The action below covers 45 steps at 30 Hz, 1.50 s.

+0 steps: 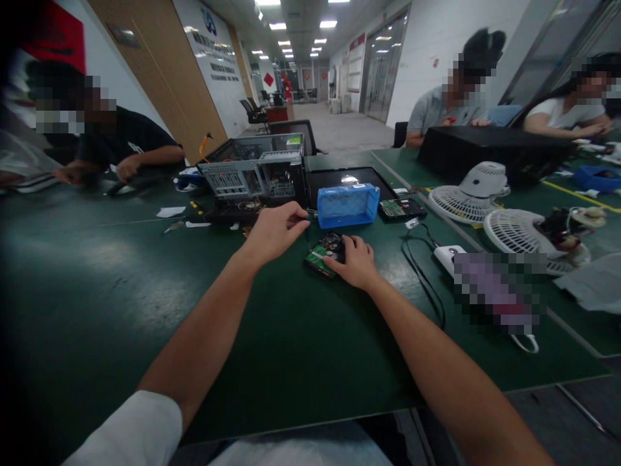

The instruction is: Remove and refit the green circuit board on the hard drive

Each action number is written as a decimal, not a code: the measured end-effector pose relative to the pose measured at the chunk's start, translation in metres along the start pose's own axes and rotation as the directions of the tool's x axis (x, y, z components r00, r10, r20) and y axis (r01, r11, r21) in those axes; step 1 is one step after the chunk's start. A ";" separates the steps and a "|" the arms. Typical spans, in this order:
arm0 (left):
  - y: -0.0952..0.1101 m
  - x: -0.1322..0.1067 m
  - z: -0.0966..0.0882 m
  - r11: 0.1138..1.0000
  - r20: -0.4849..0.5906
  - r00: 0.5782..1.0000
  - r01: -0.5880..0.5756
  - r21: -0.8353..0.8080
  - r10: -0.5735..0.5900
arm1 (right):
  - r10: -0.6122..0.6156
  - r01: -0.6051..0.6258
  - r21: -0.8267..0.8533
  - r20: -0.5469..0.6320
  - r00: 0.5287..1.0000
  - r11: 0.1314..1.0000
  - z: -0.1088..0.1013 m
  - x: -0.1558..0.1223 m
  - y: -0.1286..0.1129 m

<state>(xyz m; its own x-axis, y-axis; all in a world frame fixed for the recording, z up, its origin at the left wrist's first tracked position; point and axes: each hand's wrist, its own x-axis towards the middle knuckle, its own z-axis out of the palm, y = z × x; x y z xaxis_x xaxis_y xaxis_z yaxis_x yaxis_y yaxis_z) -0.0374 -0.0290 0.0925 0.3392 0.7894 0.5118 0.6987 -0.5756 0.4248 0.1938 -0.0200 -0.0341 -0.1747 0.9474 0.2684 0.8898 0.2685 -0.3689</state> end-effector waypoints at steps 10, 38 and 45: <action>0.002 0.001 -0.001 0.998 -0.019 1.000 -0.005 0.061 0.006 | -0.002 0.002 0.003 -0.003 1.000 1.000 0.000 -0.001 0.003; 0.004 0.001 0.006 0.998 -0.075 0.997 0.029 0.063 -0.024 | 0.000 0.000 0.010 0.004 1.000 1.000 -0.001 -0.001 0.002; 0.009 0.001 0.007 0.999 -0.043 0.998 0.037 0.002 -0.037 | -0.004 0.004 0.013 0.009 1.000 1.000 -0.001 0.000 0.002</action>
<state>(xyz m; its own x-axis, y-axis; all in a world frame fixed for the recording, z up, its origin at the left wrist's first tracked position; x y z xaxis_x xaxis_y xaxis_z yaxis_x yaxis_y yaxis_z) -0.0259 -0.0321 0.0915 0.2854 0.8001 0.5276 0.7123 -0.5454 0.4418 0.1964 -0.0195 -0.0341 -0.1821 0.9478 0.2617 0.8837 0.2745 -0.3792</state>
